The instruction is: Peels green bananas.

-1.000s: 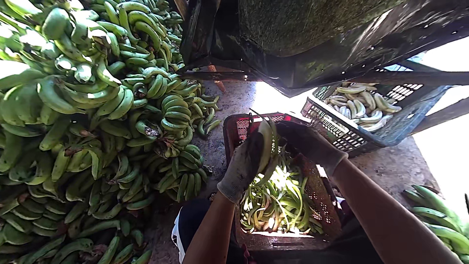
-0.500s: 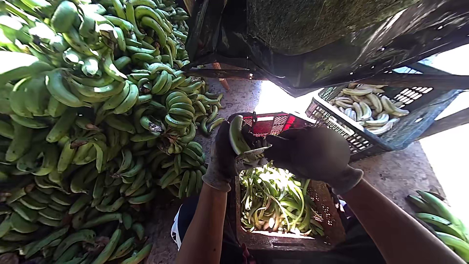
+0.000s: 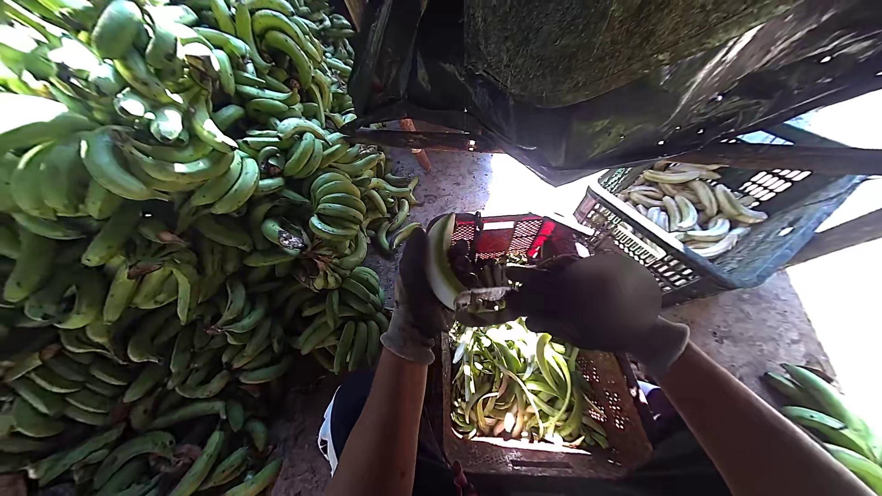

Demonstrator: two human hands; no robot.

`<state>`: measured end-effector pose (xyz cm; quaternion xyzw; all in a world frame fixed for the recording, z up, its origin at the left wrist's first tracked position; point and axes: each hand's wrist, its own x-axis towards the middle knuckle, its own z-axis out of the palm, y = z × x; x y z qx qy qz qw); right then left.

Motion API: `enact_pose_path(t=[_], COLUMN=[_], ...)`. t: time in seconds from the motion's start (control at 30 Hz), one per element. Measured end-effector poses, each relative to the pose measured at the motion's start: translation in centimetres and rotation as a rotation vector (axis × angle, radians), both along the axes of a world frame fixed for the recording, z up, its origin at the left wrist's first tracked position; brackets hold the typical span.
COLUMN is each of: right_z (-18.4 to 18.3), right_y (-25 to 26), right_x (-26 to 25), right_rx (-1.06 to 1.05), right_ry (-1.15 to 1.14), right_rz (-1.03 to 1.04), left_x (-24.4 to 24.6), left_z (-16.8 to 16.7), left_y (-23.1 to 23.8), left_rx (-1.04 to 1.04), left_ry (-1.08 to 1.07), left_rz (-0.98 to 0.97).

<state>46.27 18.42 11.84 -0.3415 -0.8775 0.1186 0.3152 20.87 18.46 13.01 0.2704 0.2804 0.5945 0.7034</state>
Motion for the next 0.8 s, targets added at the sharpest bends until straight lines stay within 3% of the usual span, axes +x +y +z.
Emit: enact_pose_path(t=[0.07,0.27,0.37,0.47,0.53,0.67,0.73,0.8], right_z=[0.1,1.5,1.5,1.1,1.4,-2.7,-3.7,-4.0], right_y=[-0.2,1.2,2.7,1.9,1.0,1.2,1.6,2.5], right_x=[-0.4,-1.2,0.9,1.1,-1.1,-2.3,0.2,4.3], right_rx=[0.049,-0.069,-0.299,-0.538,-0.527,-0.581,-0.596,-0.531], right_ry=[-0.023,0.034,0.194,0.464,0.353,-0.011,-0.038,0.063], right_rz=[0.03,-0.153,-0.316,-0.287,-0.276,-0.375,-0.381,-0.343], left_x=[0.3,1.3,1.6,1.8,3.1,6.2,7.1,6.7], left_z=[0.0,-0.6,0.1,-1.5,-2.5,-4.0,-4.4,-4.2], left_y=[-0.4,-2.9,-3.2,-2.1,-1.8,-2.4,-1.9,-1.6], left_rx=[-0.045,0.329,0.33,0.206,0.111,-0.022,-0.048,0.102], left_ry=[0.004,0.468,0.594,0.738,0.737,0.448,0.53,0.83], left_rz=[-0.017,0.047,0.032,0.126,0.083,-0.145,-0.204,-0.193])
